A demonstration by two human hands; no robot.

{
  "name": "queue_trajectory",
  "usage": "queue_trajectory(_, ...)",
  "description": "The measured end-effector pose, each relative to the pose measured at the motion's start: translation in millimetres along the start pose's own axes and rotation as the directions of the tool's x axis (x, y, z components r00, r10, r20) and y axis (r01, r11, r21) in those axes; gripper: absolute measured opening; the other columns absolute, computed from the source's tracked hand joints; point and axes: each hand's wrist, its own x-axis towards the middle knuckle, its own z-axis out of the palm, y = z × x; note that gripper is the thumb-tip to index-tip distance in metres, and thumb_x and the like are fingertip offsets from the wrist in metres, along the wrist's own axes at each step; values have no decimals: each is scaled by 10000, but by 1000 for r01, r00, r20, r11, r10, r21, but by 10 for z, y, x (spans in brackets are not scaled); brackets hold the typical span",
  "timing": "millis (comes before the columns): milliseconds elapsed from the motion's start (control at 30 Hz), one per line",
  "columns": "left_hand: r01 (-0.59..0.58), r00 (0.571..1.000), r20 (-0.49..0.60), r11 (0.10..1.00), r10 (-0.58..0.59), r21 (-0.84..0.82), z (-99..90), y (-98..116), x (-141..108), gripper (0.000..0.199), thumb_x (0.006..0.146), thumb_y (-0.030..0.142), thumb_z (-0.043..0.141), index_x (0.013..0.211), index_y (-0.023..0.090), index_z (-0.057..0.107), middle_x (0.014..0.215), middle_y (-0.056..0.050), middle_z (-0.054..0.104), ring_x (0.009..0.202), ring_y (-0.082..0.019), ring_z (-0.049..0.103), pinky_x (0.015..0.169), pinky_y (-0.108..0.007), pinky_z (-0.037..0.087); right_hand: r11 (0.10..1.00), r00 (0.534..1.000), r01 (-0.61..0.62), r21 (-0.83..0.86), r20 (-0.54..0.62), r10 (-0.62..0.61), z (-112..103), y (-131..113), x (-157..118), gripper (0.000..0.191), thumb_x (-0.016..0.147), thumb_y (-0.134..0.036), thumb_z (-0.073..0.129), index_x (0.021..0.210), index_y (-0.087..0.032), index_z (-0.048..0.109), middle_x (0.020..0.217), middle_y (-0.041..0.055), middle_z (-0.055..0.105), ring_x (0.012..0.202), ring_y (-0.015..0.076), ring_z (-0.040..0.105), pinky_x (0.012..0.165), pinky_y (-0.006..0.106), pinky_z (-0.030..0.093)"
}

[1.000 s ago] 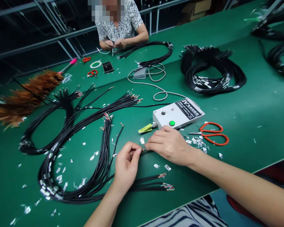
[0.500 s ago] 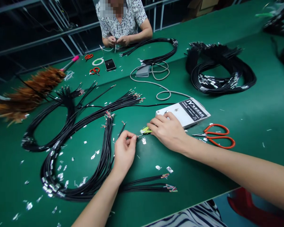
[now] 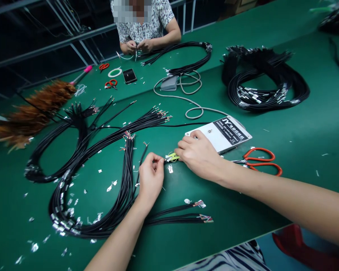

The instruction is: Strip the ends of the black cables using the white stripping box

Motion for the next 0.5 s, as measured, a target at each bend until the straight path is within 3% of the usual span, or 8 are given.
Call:
queue_trajectory(267, -5, 1000, 6, 999, 5, 36, 8, 0, 11, 139, 794, 311, 542, 713, 202, 513, 541, 70, 432, 409, -84, 349, 421, -215, 200, 999, 999, -10, 39, -37, 12, -32, -18, -42, 18, 858, -176, 678, 854, -159, 676, 860, 52, 708, 888, 247, 575, 791, 391, 262)
queue_trajectory(333, -4, 1000, 5, 999, 3, 39, 6, -6, 12, 142, 795, 318, 540, 717, 203, 512, 550, 66, 447, 415, -85, 359, 424, -214, 212, 996, 993, -16, 88, -112, 26, -75, 26, -141, 110, 874, -223, 677, 956, -151, 668, 968, 69, 727, 936, 257, 592, 801, 397, 290)
queue_trajectory(400, -1, 1000, 6, 999, 0, 37, 2, -12, 11, 147, 796, 326, 539, 720, 203, 515, 549, 66, 452, 417, -85, 361, 426, -213, 214, 986, 965, -46, 161, -246, 85, -124, 88, -307, 146, 908, -229, 642, 1034, -155, 645, 1068, 75, 728, 976, 250, 609, 817, 395, 321)
queue_trajectory(500, 3, 1000, 7, 1000, -3, 25, -8, -12, 13, 161, 791, 340, 548, 710, 204, 521, 511, 78, 422, 404, -85, 337, 421, -212, 195, 946, 852, -141, 292, -452, 266, -162, 161, -628, 81, 933, -134, 570, 976, -181, 620, 1068, 60, 741, 991, 225, 630, 825, 368, 369)
